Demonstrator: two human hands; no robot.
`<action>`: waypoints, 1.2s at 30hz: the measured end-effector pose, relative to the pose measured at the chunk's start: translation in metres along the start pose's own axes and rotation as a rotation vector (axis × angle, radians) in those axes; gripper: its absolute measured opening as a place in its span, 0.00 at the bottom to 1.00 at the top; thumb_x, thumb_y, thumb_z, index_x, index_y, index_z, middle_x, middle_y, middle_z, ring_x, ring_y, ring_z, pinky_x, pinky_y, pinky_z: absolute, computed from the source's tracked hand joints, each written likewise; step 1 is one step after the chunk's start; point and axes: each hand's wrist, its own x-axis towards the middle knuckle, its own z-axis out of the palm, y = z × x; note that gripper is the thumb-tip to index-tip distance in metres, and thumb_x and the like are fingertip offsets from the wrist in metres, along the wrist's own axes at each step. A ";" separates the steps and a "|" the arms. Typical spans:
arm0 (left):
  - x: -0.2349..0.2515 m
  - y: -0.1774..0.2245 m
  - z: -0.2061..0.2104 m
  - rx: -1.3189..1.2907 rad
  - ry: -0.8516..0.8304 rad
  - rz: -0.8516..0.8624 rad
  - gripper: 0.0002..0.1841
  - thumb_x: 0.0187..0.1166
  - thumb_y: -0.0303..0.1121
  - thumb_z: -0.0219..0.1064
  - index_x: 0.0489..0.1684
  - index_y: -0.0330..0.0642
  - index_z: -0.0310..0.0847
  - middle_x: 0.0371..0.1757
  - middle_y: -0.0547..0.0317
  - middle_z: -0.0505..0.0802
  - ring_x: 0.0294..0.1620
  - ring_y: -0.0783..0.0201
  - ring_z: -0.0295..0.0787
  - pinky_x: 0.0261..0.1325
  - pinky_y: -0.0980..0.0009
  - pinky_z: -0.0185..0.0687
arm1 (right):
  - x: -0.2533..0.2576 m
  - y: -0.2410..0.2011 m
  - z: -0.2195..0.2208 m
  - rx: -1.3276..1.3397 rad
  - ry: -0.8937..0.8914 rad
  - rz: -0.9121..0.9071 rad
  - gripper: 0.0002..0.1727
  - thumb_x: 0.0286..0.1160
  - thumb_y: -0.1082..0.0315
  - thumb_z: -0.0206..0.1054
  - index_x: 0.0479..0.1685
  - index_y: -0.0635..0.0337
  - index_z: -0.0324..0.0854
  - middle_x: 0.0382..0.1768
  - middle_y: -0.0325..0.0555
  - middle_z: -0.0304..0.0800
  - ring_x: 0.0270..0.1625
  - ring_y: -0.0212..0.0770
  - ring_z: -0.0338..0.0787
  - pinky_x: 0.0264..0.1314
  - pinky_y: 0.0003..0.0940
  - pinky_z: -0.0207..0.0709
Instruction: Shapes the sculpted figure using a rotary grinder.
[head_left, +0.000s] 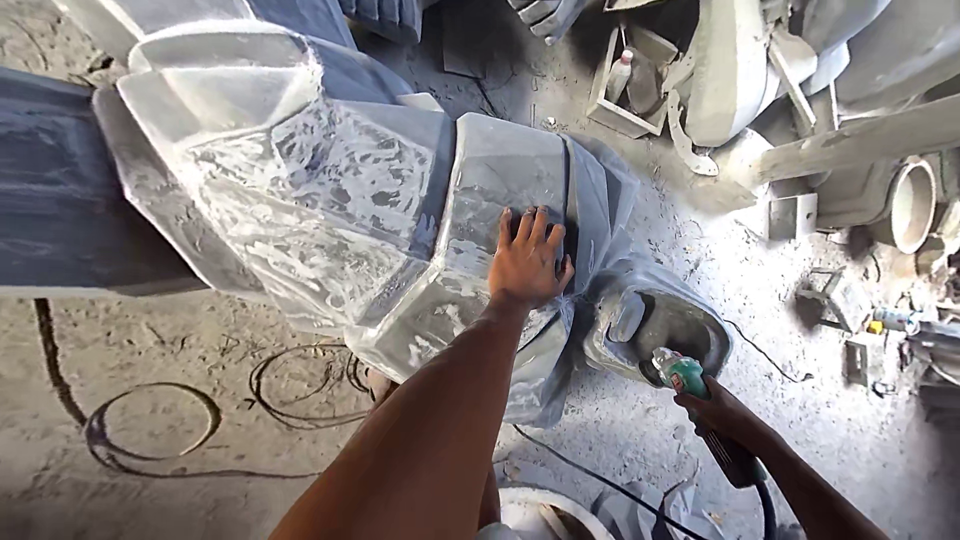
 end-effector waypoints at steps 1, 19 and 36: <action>0.001 -0.001 -0.001 -0.007 0.000 -0.003 0.32 0.77 0.61 0.49 0.72 0.52 0.80 0.88 0.47 0.72 0.90 0.46 0.63 0.89 0.33 0.40 | 0.003 -0.005 -0.003 0.015 -0.023 0.004 0.42 0.68 0.46 0.77 0.78 0.57 0.65 0.49 0.57 0.90 0.38 0.50 0.95 0.45 0.52 0.91; 0.000 -0.003 -0.003 -0.094 0.035 -0.014 0.31 0.78 0.59 0.50 0.73 0.52 0.78 0.85 0.49 0.75 0.89 0.46 0.65 0.90 0.34 0.42 | 0.014 -0.045 -0.013 0.177 -0.224 0.027 0.34 0.76 0.50 0.71 0.79 0.52 0.65 0.43 0.56 0.90 0.34 0.51 0.94 0.37 0.48 0.91; 0.000 -0.004 0.001 -0.166 0.088 -0.013 0.29 0.79 0.56 0.53 0.73 0.51 0.79 0.81 0.50 0.79 0.86 0.46 0.68 0.90 0.34 0.40 | 0.025 -0.054 -0.036 -0.043 -0.147 0.246 0.34 0.78 0.50 0.71 0.80 0.54 0.65 0.47 0.58 0.88 0.38 0.51 0.92 0.41 0.48 0.89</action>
